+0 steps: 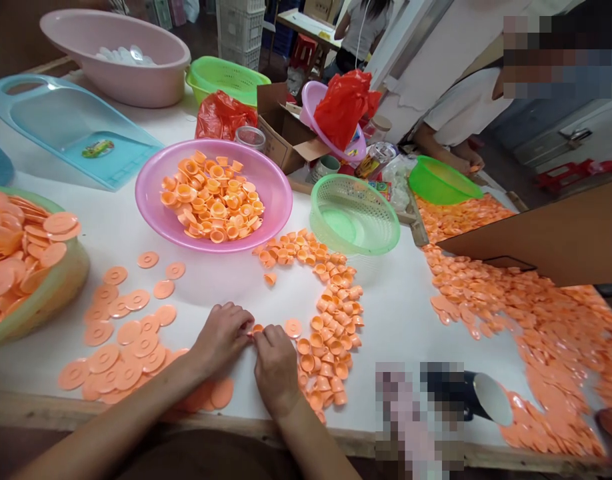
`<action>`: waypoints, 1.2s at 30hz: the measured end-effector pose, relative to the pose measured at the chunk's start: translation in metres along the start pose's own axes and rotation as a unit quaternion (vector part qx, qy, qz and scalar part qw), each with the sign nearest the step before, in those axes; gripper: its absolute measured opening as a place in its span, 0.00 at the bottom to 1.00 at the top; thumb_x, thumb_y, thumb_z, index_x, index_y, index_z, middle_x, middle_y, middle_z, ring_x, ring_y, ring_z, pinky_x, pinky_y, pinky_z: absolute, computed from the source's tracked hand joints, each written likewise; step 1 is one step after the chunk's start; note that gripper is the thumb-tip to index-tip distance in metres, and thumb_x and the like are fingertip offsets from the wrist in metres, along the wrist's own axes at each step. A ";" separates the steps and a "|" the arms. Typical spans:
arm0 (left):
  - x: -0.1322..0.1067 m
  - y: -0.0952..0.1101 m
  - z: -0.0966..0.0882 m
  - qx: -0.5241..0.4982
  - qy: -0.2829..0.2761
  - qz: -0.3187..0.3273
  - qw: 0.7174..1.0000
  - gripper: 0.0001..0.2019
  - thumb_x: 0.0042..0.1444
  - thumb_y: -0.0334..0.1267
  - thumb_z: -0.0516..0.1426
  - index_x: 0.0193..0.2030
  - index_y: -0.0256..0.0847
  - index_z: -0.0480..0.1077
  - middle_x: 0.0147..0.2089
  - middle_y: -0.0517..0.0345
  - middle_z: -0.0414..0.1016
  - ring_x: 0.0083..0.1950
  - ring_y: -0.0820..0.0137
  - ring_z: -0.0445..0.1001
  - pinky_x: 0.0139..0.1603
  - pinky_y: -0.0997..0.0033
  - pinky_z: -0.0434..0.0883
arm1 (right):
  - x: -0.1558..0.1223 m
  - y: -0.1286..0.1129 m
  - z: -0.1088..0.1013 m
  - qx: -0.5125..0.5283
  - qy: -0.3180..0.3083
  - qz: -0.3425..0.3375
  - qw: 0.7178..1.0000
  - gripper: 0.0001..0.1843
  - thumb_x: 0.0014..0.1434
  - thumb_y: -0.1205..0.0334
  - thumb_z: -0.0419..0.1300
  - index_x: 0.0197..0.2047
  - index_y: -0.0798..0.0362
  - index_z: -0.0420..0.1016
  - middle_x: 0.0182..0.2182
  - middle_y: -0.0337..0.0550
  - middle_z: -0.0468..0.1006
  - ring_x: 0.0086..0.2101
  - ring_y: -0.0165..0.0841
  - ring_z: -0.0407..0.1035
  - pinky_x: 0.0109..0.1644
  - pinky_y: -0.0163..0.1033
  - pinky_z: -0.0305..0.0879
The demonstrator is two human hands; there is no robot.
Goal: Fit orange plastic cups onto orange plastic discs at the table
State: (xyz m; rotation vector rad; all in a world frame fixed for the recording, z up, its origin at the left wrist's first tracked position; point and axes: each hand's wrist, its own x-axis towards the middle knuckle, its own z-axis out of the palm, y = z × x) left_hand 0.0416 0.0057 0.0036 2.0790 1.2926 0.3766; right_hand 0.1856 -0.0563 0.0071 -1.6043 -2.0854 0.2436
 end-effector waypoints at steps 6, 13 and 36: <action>0.002 0.000 -0.004 0.014 -0.021 0.008 1.000 0.04 0.55 0.31 0.57 0.37 0.42 0.71 0.36 0.59 0.73 0.42 0.65 0.68 0.44 0.63 0.58 | -0.007 0.026 -0.027 0.073 0.089 0.114 0.987 0.09 0.66 0.67 0.54 0.42 0.52 0.76 0.33 0.41 0.69 0.34 0.31 0.68 0.39 0.37 0.66; 0.045 0.045 0.029 0.030 -0.065 0.138 0.988 0.08 0.55 0.33 0.59 0.42 0.42 0.72 0.44 0.54 0.73 0.47 0.62 0.67 0.42 0.64 0.60 | -0.007 0.060 -0.049 0.027 0.167 0.202 0.965 0.10 0.64 0.61 0.57 0.33 0.53 0.77 0.31 0.41 0.74 0.33 0.33 0.69 0.39 0.38 0.67; 0.001 -0.013 0.005 -0.030 0.044 0.012 0.998 0.06 0.55 0.34 0.58 0.40 0.42 0.74 0.38 0.56 0.72 0.43 0.64 0.68 0.47 0.61 0.65 | 0.012 0.000 0.014 -0.028 -0.002 -0.011 1.000 0.14 0.65 0.73 0.47 0.34 0.54 0.71 0.29 0.44 0.68 0.32 0.36 0.61 0.34 0.41 0.59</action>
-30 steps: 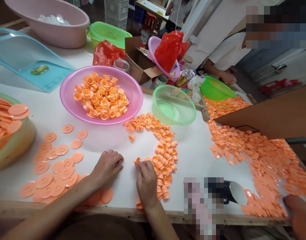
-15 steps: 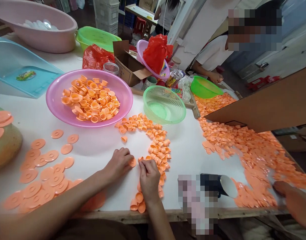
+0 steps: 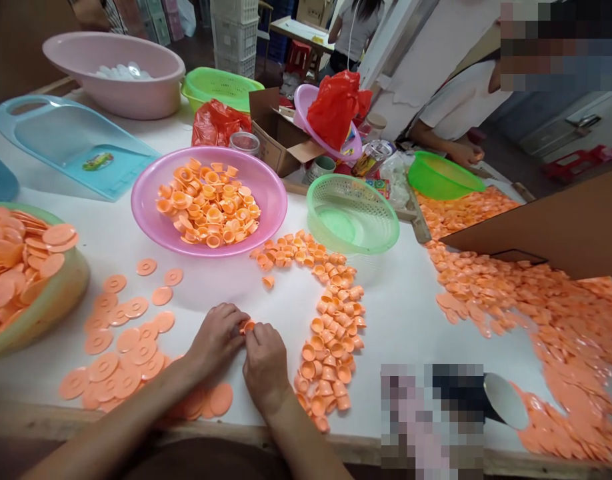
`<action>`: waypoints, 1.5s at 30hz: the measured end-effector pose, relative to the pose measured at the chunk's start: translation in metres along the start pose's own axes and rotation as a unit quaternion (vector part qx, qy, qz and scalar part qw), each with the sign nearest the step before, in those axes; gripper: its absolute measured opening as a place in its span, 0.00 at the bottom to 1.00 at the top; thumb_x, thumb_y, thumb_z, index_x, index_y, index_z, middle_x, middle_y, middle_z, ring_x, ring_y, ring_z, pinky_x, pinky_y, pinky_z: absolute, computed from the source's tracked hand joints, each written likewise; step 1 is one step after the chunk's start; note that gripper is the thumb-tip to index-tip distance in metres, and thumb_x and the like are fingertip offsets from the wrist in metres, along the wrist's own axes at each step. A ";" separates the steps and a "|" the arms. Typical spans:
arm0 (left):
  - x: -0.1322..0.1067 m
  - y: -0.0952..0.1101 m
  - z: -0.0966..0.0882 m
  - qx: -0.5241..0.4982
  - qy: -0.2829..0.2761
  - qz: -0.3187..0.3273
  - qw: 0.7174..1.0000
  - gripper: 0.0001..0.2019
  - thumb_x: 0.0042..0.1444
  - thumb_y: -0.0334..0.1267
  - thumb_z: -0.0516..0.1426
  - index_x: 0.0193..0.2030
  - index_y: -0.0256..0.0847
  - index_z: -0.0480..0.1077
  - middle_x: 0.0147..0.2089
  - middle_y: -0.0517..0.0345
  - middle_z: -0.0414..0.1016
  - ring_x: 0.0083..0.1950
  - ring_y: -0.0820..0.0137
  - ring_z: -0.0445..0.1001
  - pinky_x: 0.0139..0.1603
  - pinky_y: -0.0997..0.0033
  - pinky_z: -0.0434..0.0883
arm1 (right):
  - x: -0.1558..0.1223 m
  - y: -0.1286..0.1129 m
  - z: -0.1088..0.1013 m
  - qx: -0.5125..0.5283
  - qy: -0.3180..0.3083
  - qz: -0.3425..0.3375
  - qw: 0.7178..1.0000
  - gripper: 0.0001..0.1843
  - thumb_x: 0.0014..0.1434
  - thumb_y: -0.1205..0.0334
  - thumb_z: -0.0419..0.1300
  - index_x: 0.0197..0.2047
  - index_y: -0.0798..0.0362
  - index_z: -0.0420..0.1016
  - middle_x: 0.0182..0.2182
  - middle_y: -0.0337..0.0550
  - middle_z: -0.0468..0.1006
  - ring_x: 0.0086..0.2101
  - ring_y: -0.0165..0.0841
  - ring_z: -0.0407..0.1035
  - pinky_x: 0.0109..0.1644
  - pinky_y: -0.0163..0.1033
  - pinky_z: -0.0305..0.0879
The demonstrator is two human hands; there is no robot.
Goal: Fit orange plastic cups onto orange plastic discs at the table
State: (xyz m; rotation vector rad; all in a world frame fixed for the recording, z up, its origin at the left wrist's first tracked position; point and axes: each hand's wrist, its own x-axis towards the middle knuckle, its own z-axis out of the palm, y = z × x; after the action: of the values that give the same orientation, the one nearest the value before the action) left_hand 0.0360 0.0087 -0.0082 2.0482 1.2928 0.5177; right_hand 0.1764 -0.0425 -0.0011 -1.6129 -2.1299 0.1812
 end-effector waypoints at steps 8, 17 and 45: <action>0.021 0.001 -0.022 -0.165 -0.081 -0.085 0.979 0.11 0.51 0.30 0.56 0.39 0.42 0.78 0.36 0.58 0.76 0.36 0.71 0.73 0.39 0.72 0.70 | 0.005 0.001 0.004 -0.071 0.020 -0.055 0.996 0.17 0.65 0.75 0.45 0.30 0.54 0.70 0.27 0.44 0.67 0.30 0.36 0.58 0.32 0.42 0.55; 0.024 0.006 -0.020 -0.083 -0.069 -0.124 0.986 0.08 0.52 0.33 0.55 0.32 0.43 0.77 0.36 0.59 0.78 0.40 0.69 0.74 0.41 0.71 0.68 | 0.004 -0.005 0.013 -0.127 0.037 -0.088 0.987 0.18 0.66 0.74 0.44 0.33 0.56 0.74 0.26 0.46 0.69 0.29 0.37 0.59 0.30 0.43 0.54; 0.010 -0.066 -0.055 0.277 0.053 -0.155 0.947 0.29 0.64 0.42 0.50 0.70 0.38 0.52 0.72 0.37 0.48 0.74 0.53 0.44 0.69 0.33 0.40 | 0.058 0.068 -0.014 0.244 0.050 0.230 0.941 0.13 0.50 0.58 0.56 0.32 0.51 0.82 0.32 0.45 0.82 0.29 0.36 0.74 0.35 0.40 0.71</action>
State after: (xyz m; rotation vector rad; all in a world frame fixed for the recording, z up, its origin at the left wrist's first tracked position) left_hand -0.0373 0.0548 -0.0158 2.2027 1.9545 0.1214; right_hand 0.2304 0.0303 0.0017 -1.7264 -1.4422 0.6988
